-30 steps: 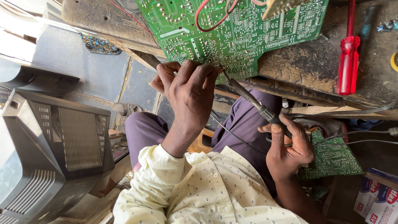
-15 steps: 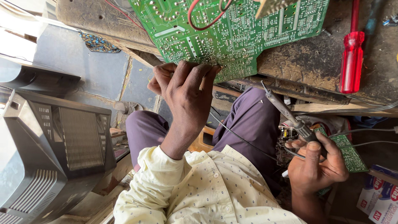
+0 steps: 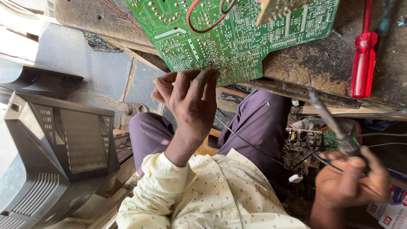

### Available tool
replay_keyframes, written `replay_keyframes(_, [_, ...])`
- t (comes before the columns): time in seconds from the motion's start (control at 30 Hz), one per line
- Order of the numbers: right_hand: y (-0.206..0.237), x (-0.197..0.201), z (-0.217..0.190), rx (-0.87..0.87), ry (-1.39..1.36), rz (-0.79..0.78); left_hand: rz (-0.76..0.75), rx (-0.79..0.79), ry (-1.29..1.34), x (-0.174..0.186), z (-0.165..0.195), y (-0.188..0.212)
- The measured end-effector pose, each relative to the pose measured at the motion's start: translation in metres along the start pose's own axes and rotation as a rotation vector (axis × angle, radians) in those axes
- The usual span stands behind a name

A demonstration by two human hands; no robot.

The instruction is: The person is soldering a green circuit board on a workbench. They use a soldering iron to apply solder to specific points, occasionally using a screwdriver to adjust components and pliers to hold wires. The person also uses a toothbrush to clean the board surface.

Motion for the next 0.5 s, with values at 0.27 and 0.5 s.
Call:
replay_keyframes(0.27, [0.023, 0.104, 0.033, -0.172, 0.138, 0.329, -0.006, -0.054, -0.004, 0.002, -0.01, 0.037])
replay_keyframes(0.5, [0.051, 0.21, 0.07, -0.415, 0.349, 0.614, -0.347, -0.157, 0.071, -0.005, -0.046, 0.12])
Point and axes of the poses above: each hand's wrist, its own y-axis away from the middle knuckle, its own x-axis out of the back of the hand, z = x × y, the point moved 2 cm from there along -y, towards the middle knuckle, and after that the axes turned 11 degrees about -z, right-handed, at the moved point
